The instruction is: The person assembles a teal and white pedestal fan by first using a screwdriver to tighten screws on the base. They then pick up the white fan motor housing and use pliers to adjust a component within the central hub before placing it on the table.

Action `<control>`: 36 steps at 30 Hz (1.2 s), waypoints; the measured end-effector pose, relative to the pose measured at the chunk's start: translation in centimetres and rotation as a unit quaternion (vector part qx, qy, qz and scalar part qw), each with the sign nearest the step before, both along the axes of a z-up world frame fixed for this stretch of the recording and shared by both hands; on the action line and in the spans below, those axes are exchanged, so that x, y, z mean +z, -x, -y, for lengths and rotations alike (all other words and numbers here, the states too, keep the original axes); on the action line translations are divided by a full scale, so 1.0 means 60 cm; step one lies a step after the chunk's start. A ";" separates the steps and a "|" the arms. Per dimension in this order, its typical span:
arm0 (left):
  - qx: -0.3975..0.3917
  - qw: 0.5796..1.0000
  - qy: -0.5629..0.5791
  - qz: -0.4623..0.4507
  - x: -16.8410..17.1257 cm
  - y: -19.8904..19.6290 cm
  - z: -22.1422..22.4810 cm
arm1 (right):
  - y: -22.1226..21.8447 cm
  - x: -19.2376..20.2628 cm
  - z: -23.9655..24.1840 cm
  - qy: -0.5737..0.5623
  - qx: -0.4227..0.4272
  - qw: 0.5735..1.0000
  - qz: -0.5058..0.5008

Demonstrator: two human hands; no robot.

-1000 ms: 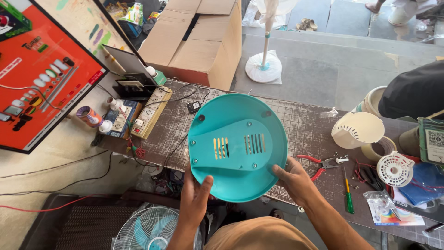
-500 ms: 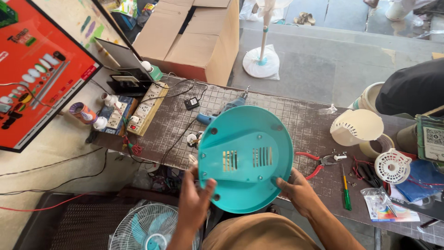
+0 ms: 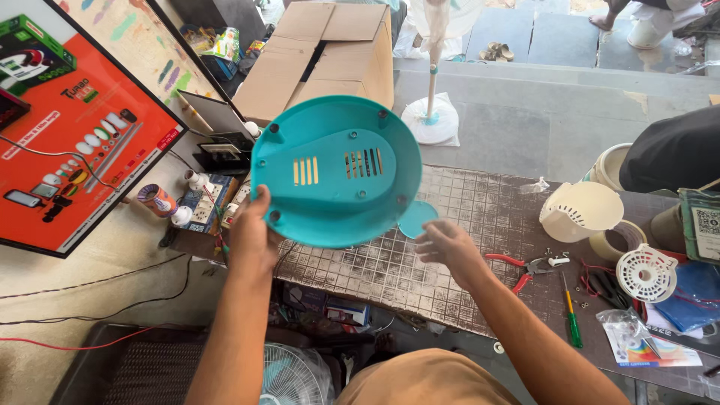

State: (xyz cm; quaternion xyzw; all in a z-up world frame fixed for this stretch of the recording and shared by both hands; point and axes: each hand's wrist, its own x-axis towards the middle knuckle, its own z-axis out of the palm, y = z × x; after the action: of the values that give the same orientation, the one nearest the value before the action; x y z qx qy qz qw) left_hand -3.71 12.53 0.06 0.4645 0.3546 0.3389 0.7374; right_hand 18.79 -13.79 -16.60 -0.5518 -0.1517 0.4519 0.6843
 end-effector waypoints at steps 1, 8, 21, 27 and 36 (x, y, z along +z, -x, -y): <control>-0.011 1.000 -0.003 0.021 -0.003 0.016 0.004 | 0.004 -0.019 0.008 0.026 0.000 1.000 0.013; -0.047 0.977 0.097 0.185 -0.059 0.131 0.016 | 0.024 -0.098 0.042 0.025 -0.021 0.998 0.058; -0.214 0.926 0.271 0.151 -0.393 0.105 -0.059 | 0.075 -0.178 0.105 0.244 -0.205 0.917 0.242; -0.314 0.906 0.239 0.153 -0.562 0.062 -0.104 | 0.083 -0.193 0.100 0.287 -0.255 0.856 0.345; -0.207 0.876 -0.113 -0.421 -0.572 0.017 -0.179 | 0.070 -0.168 0.060 0.349 -0.265 0.810 0.390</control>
State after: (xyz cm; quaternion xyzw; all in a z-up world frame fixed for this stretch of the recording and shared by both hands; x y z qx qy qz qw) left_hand -4.74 23.27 -34.28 0.7064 0.4864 -0.0114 0.5141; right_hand 14.58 -17.42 -26.66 -0.9022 -0.0861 0.0227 0.4220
